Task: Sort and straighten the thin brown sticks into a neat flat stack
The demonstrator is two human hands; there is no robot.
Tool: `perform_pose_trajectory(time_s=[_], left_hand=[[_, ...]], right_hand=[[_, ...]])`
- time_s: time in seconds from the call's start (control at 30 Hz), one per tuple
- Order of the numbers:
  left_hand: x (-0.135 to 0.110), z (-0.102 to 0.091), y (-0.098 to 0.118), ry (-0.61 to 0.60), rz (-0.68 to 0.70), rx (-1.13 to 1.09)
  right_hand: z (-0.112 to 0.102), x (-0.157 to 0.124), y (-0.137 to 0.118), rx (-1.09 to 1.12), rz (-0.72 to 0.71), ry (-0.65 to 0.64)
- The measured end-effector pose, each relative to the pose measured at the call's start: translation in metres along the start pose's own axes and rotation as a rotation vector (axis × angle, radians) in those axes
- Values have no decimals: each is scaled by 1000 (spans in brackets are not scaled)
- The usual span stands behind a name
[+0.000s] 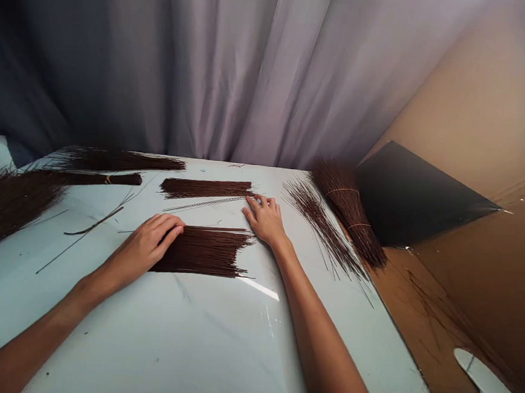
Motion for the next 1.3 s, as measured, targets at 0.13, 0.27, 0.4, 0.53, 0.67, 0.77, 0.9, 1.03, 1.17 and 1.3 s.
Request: perform_pose_trajectory(time_s=[0.13, 0.27, 0.4, 0.53, 0.67, 0.77, 0.9, 1.03, 1.17, 1.3], left_hand=[[7, -12, -29, 23, -47, 129], [11, -15, -58, 12, -122, 145], [12, -7, -64, -6, -125, 97], [13, -5, -65, 14, -130, 75], [13, -2, -68, 18, -126, 5], [14, 2, -67, 10, -93, 3], [16, 6, -65, 24, -59, 19], [21, 8, -67, 20, -45, -10], [27, 11, -78, 38, -74, -13], [29, 12, -93, 79, -137, -27]], right_hand=[[0, 0, 0, -4, 4, 5], [1, 0, 1, 0, -2, 7], [1, 1, 1, 10, -3, 12], [-12, -1, 0, 157, -8, 122], [-31, -8, 7, 353, 67, 274], [-39, -14, 15, 533, 161, 337], [-45, -19, 25, 810, 282, 423], [-47, -17, 24, 858, 289, 436], [-38, -12, 17, 730, 232, 321], [-27, -10, 17, 785, 241, 243]])
Point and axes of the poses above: each hand's wrist, its own x-axis towards the middle knuckle, its own z-axis out of the palm, y = z × x, the point moved 9 cm from there along x, towards the middle knuckle, and after that the axes turned 3 degrees about x, right-handed, at the moved point
